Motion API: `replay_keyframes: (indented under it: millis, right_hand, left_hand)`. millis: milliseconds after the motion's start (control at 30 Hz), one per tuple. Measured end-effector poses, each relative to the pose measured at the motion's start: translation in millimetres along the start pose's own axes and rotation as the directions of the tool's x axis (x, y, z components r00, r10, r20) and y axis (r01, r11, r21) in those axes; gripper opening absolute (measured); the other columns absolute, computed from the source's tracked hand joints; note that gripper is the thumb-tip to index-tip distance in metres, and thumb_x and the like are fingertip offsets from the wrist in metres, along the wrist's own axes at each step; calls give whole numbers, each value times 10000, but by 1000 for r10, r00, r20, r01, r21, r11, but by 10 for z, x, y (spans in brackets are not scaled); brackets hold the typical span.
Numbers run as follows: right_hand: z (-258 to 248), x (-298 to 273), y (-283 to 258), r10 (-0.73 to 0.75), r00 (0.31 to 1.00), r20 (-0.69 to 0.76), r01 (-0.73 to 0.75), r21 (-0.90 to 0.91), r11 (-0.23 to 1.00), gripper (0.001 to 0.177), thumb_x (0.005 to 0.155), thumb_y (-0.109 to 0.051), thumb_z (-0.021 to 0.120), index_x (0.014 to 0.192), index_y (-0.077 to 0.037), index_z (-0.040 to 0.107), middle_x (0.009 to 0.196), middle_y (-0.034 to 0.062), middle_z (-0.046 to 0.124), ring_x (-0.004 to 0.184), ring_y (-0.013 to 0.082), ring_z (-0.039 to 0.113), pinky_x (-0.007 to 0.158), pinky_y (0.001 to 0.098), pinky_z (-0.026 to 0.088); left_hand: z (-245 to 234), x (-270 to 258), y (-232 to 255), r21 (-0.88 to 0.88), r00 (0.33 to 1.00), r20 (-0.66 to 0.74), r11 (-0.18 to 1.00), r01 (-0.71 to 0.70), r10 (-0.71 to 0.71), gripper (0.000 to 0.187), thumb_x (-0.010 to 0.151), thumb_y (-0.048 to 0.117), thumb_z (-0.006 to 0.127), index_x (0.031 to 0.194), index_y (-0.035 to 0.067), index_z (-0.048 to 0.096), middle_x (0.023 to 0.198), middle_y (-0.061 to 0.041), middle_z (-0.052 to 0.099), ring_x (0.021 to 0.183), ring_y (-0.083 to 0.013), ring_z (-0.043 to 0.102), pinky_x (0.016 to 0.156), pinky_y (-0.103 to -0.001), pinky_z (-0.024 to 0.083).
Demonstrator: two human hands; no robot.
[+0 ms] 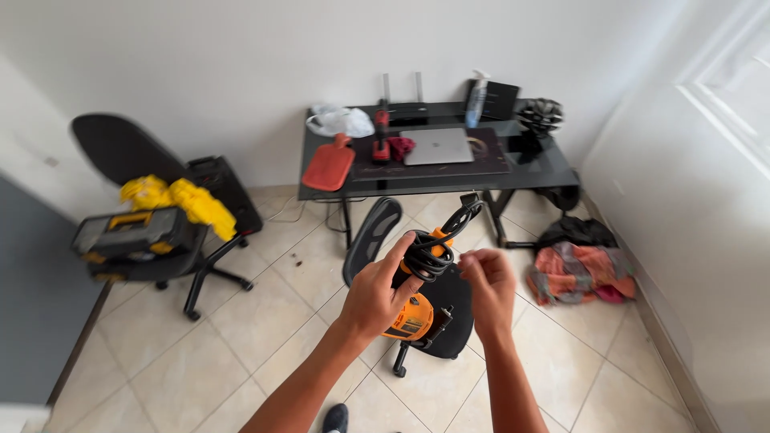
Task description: Retrieving a drill and a jigsaw from a shelf and coiling their power cords.
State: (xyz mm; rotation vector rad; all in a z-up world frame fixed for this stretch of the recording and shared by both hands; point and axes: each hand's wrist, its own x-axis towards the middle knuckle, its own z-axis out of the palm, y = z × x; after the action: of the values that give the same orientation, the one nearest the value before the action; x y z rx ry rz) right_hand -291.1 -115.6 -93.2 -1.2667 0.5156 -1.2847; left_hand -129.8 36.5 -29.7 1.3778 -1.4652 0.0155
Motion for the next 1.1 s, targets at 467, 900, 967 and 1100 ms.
replay_keyframes:
  millis: [467,900,967,1100]
  right_hand:
    - [1416,-206,146,210,934,288,-223,13,975,423,1095,-352,442,1189,15,630,996,64,665,875,138,605,766,289,490]
    - [2720,-97,867,249,903,351,-239,-72,968,132,999,-108,641,1029,16,673,807,8,615,718,87,532,651,252,442]
    - [2800,-137,928,256,896,363,-213,-155,965,142,994,-116,651,1022,17,689,811,19,631,725,93,547,659,256,458]
    - [2935,-268,1111,408,849,335,-214,-488,846,243,956,-208,667,1085,-9,719,866,58,712,790,124,638,724,287,526]
  left_hand:
    - [-905,-691,-702,305,996,-72,949,76,-57,677,933,157,734,1550,94,462,756,-48,667,668,-258,620,677,-411,470]
    - [-2180,-920,-1547,48,913,-194,926,374,-359,890,919,257,762,1587,10,227,870,-106,755,740,-275,727,675,-373,558]
    - [-2349,-920,-1706,-82,865,-193,886,456,-463,902,931,282,744,1588,14,187,853,-96,768,744,-242,763,669,-343,579]
    - [-2589,-922,-1979,-229,844,-314,897,378,-435,854,965,263,716,1575,10,175,882,-119,780,790,-177,773,708,-296,590]
